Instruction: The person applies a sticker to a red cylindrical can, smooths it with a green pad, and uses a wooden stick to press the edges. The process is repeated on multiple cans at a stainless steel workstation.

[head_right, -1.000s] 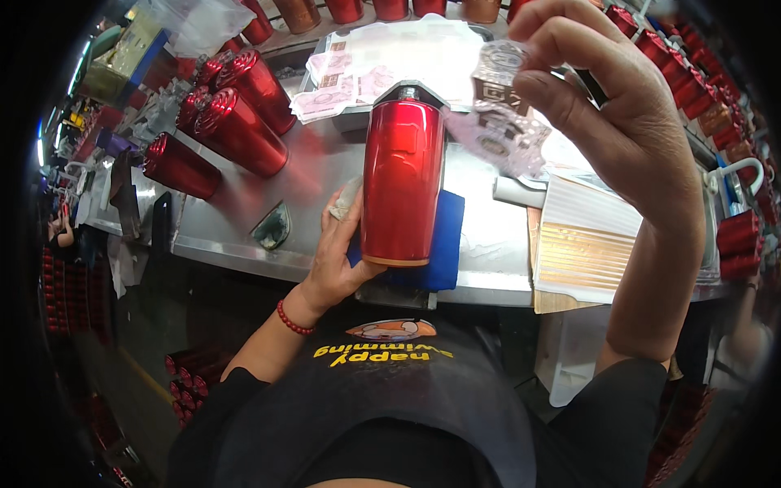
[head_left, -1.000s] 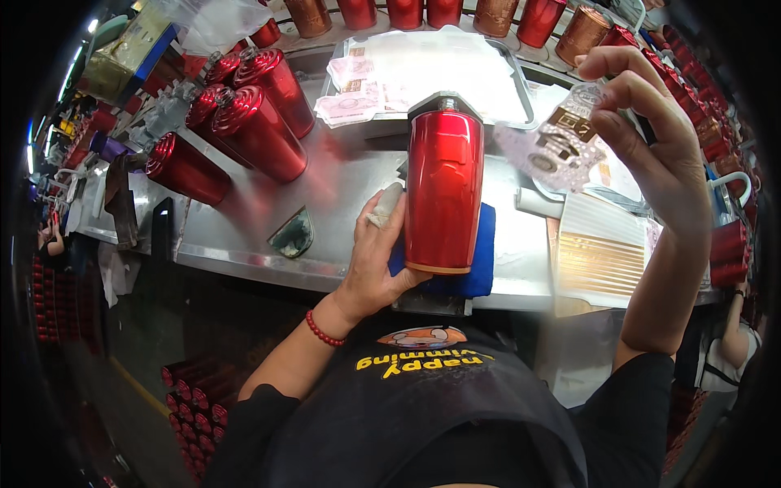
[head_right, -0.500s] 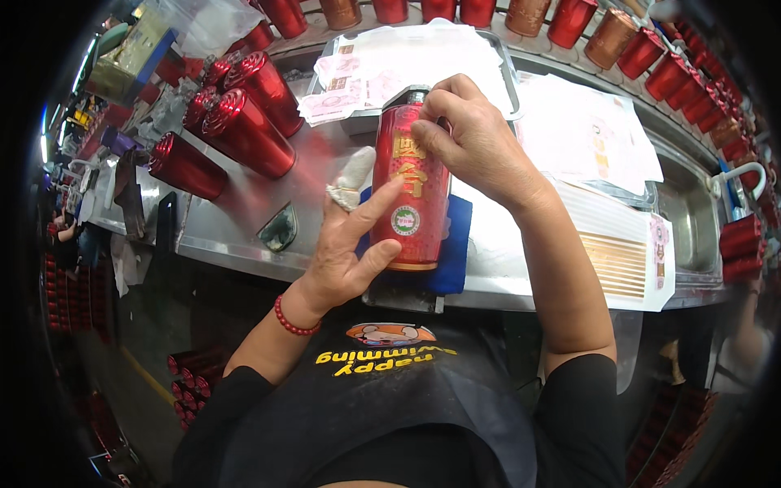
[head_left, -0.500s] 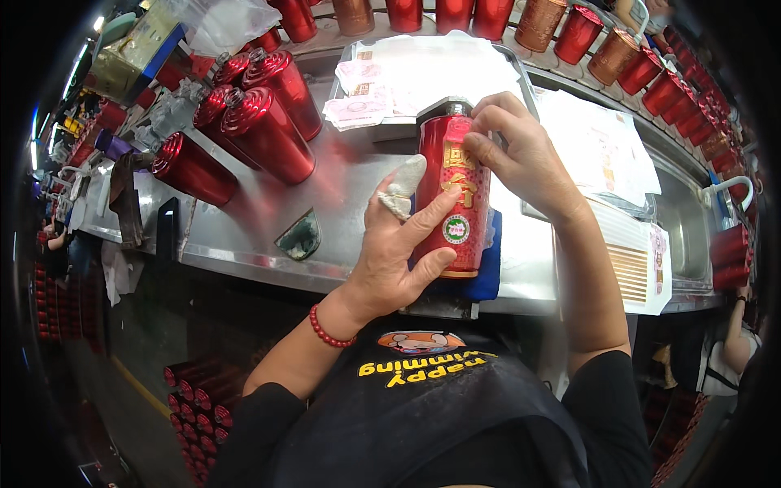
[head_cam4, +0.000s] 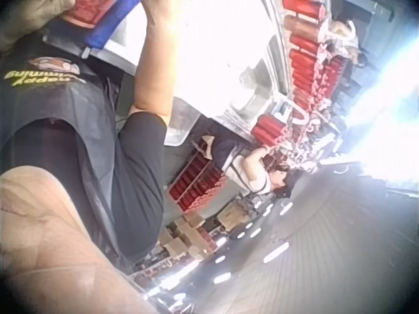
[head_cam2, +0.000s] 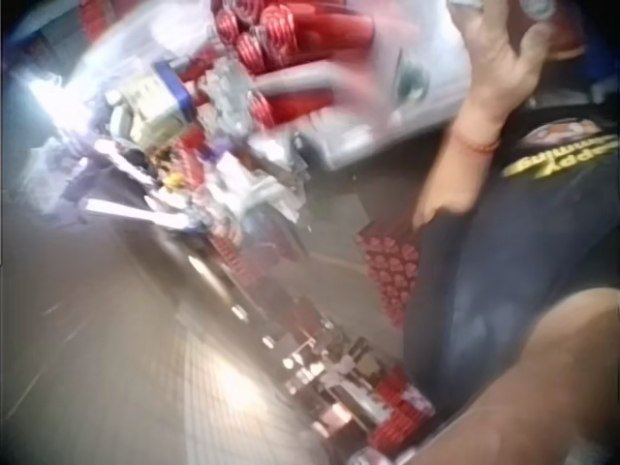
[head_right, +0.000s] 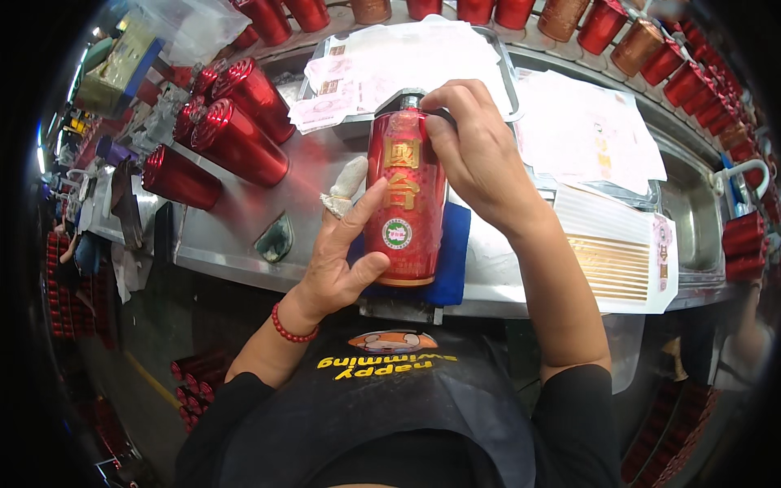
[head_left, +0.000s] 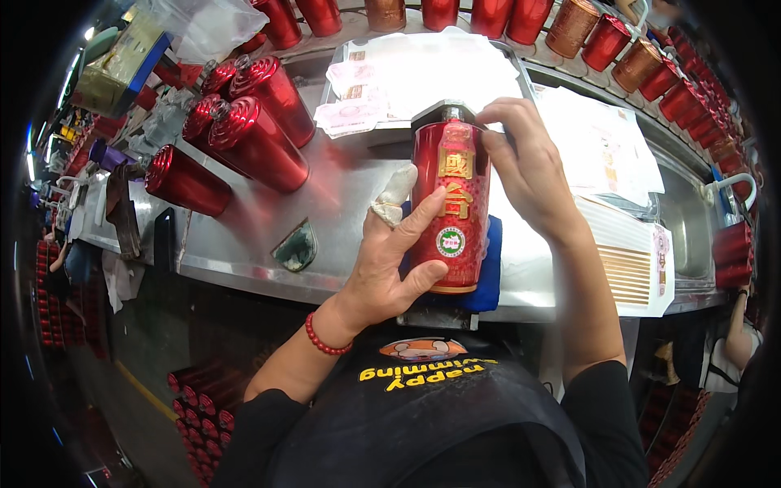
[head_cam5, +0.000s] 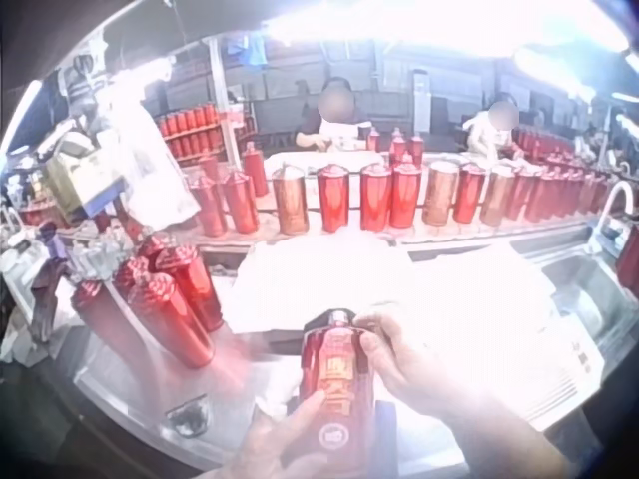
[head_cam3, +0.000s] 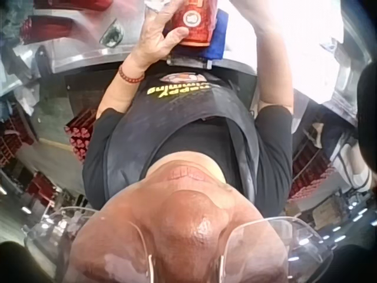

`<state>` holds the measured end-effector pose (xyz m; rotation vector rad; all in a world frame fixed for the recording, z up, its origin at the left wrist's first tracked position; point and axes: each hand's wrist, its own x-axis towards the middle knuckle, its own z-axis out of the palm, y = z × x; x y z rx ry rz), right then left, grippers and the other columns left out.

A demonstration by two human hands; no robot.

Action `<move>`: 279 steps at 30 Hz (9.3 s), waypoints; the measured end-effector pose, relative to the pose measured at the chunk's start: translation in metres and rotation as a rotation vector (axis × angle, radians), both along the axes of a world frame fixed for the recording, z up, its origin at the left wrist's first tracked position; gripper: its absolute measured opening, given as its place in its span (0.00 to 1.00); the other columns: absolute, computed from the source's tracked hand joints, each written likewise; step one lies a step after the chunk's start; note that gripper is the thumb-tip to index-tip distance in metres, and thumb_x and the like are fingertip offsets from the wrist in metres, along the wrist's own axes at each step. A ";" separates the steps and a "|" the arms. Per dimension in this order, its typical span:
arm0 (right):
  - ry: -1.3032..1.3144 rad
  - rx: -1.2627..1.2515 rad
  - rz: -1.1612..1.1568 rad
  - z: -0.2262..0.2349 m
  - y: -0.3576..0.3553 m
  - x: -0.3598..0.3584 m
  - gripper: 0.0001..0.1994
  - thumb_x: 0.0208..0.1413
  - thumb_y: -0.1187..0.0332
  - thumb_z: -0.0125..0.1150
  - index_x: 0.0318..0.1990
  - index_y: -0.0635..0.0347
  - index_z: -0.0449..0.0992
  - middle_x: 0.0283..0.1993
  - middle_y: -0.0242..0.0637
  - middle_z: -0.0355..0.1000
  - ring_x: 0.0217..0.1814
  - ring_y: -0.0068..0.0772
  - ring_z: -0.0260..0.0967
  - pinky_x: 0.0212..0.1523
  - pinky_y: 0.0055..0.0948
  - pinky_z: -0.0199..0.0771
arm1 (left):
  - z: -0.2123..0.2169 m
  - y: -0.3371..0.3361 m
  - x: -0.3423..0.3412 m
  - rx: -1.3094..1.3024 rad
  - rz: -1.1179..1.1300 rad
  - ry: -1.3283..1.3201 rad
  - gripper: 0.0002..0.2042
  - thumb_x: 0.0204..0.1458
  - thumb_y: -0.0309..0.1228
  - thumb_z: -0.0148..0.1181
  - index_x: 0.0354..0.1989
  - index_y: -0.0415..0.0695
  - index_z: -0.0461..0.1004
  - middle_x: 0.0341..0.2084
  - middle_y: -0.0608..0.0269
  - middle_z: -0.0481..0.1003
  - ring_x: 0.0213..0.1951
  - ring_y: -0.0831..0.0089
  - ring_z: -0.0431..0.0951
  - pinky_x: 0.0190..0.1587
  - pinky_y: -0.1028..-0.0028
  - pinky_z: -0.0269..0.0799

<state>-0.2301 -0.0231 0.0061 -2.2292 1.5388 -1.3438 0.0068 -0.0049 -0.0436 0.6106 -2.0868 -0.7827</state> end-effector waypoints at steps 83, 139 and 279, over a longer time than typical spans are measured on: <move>-0.319 0.545 0.276 -0.053 0.069 -0.009 0.61 0.45 0.47 0.79 0.77 0.65 0.42 0.67 0.63 0.63 0.70 0.54 0.64 0.71 0.45 0.63 | 0.000 -0.036 0.011 0.019 -0.131 -0.185 0.51 0.51 0.63 0.64 0.77 0.45 0.52 0.75 0.41 0.45 0.76 0.45 0.45 0.75 0.54 0.44; -0.048 0.220 0.114 0.041 -0.040 -0.024 0.09 0.54 0.70 0.67 0.39 0.65 0.77 0.29 0.38 0.76 0.32 0.26 0.75 0.35 0.27 0.75 | 0.044 -0.071 -0.019 -0.609 0.054 -0.315 0.30 0.63 0.58 0.49 0.58 0.47 0.78 0.32 0.66 0.79 0.45 0.64 0.66 0.60 0.57 0.55; -0.831 0.282 -0.089 -0.021 0.097 0.057 0.13 0.63 0.72 0.63 0.53 0.63 0.72 0.43 0.36 0.78 0.43 0.24 0.74 0.45 0.26 0.76 | 0.033 0.024 -0.013 0.443 0.190 0.340 0.11 0.63 0.27 0.58 0.52 0.38 0.69 0.36 0.69 0.76 0.37 0.83 0.73 0.41 0.78 0.72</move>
